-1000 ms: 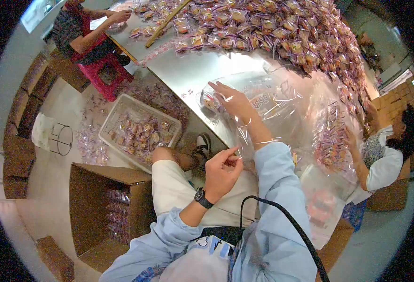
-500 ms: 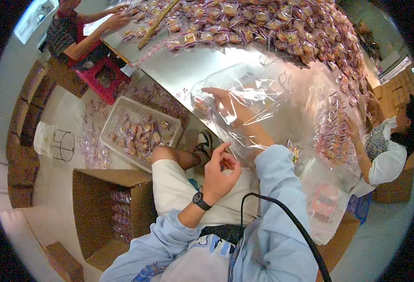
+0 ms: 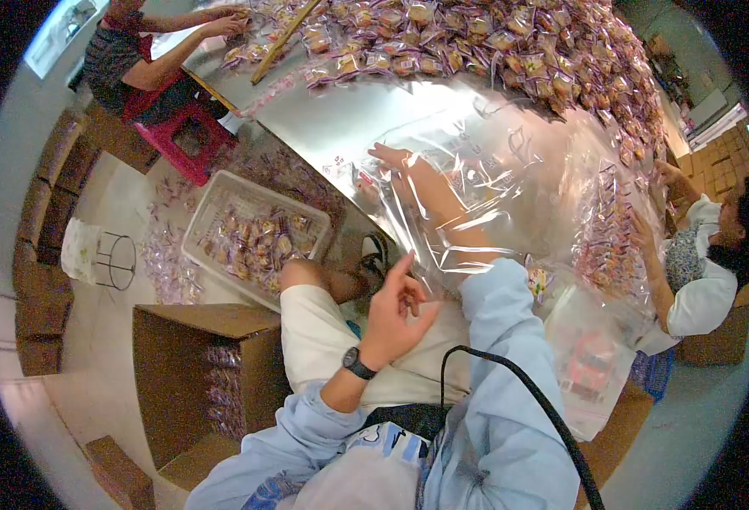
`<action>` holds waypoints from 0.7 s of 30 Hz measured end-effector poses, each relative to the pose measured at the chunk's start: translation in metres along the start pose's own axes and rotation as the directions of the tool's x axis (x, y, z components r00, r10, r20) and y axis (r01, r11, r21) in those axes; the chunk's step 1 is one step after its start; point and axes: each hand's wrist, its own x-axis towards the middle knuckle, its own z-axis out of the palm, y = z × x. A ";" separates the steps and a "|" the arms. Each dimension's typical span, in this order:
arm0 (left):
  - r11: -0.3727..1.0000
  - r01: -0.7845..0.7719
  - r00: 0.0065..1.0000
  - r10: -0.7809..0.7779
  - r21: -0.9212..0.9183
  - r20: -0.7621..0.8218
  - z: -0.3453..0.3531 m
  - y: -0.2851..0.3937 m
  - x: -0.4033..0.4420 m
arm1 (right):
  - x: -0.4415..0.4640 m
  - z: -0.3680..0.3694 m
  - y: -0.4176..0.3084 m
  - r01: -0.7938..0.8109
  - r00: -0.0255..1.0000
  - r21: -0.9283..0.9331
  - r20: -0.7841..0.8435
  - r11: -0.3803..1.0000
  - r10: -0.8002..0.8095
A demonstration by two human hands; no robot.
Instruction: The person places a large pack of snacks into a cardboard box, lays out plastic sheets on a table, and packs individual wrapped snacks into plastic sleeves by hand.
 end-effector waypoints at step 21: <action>0.870 -0.291 0.946 0.200 0.398 0.254 -0.126 -0.069 0.186 | -0.050 0.046 -0.018 -0.098 0.960 -0.044 -0.269 0.994 0.083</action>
